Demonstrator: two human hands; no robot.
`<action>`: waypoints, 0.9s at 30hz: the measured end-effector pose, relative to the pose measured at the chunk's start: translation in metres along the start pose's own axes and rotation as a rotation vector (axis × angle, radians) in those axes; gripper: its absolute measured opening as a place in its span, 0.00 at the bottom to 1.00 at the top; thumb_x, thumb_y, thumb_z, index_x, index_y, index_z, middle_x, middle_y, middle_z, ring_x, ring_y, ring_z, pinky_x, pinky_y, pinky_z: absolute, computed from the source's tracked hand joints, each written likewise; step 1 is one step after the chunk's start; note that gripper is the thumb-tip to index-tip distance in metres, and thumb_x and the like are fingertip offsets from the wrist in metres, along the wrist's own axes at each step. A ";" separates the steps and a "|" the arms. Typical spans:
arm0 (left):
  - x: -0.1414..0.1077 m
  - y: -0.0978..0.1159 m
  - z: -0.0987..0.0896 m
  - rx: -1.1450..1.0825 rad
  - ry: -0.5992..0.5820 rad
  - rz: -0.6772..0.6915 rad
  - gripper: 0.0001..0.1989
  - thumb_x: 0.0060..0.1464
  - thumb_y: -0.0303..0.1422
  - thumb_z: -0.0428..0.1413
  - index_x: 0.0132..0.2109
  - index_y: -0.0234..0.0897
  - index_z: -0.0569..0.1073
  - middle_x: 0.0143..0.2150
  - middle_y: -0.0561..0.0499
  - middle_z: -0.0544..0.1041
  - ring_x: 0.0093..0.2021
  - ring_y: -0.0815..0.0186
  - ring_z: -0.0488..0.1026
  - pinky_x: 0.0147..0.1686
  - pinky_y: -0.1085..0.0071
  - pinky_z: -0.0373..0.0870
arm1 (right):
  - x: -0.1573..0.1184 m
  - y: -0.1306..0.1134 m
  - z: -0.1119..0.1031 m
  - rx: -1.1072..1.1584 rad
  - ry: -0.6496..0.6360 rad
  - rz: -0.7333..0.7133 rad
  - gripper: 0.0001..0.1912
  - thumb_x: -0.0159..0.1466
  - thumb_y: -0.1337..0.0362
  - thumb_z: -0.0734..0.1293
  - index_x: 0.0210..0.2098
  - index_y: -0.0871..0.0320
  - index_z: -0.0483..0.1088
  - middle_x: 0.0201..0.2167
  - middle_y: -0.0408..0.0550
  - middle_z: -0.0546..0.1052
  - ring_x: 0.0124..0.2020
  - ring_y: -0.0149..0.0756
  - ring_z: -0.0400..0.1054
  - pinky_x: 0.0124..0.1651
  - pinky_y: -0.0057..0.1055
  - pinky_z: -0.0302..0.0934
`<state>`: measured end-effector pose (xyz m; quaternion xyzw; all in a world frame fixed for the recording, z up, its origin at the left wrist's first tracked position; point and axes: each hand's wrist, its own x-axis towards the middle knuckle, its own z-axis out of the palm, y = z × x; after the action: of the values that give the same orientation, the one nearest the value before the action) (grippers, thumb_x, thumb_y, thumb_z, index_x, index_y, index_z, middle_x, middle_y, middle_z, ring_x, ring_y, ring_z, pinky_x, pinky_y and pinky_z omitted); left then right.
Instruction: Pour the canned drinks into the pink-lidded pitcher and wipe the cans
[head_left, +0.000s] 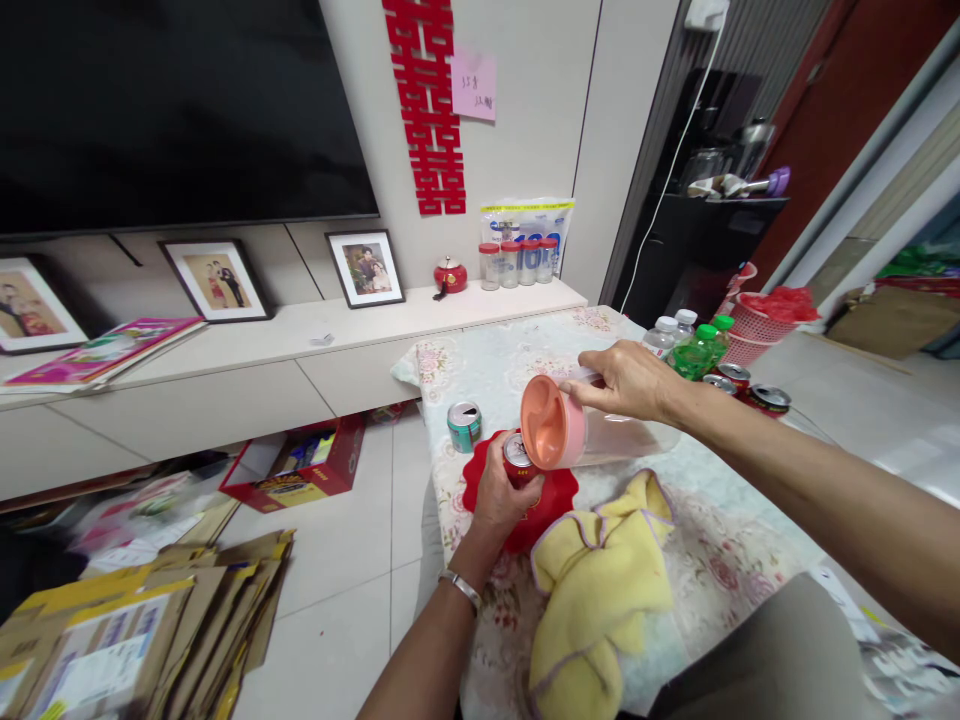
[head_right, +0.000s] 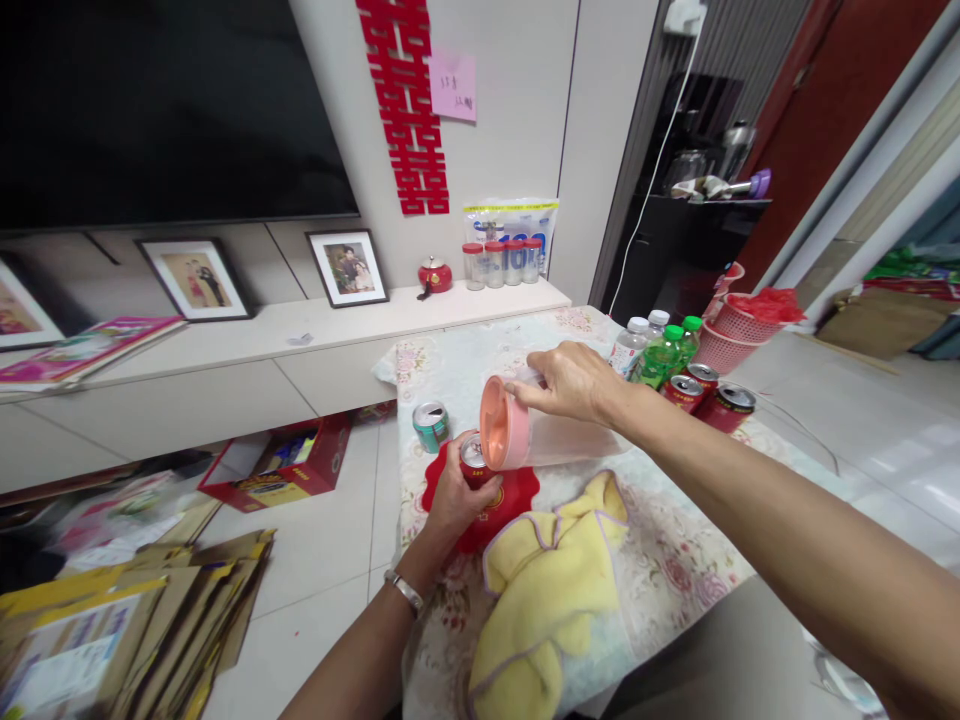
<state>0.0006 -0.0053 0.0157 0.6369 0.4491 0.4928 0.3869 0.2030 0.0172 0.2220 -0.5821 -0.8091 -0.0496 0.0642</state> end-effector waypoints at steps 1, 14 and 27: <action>0.000 0.000 0.000 -0.001 0.002 0.000 0.35 0.44 0.29 0.63 0.60 0.41 0.63 0.57 0.44 0.77 0.58 0.53 0.76 0.59 0.56 0.73 | 0.000 0.000 0.000 -0.004 -0.001 -0.002 0.21 0.65 0.47 0.60 0.27 0.56 0.70 0.17 0.45 0.68 0.21 0.34 0.58 0.28 0.31 0.46; 0.000 -0.003 0.001 -0.004 -0.001 -0.002 0.35 0.44 0.30 0.63 0.60 0.39 0.63 0.57 0.42 0.77 0.57 0.52 0.76 0.59 0.54 0.73 | 0.000 0.001 0.000 0.010 -0.001 0.001 0.21 0.65 0.47 0.60 0.26 0.56 0.69 0.17 0.45 0.68 0.22 0.34 0.58 0.28 0.31 0.45; 0.000 -0.001 0.001 0.001 -0.002 0.001 0.35 0.44 0.31 0.64 0.60 0.40 0.63 0.57 0.43 0.77 0.57 0.54 0.77 0.59 0.56 0.73 | -0.002 0.002 0.001 0.035 0.010 0.001 0.21 0.65 0.46 0.60 0.25 0.55 0.66 0.17 0.43 0.65 0.21 0.33 0.56 0.28 0.31 0.44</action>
<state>0.0013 -0.0051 0.0143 0.6378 0.4489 0.4921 0.3867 0.2059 0.0163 0.2203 -0.5811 -0.8091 -0.0383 0.0786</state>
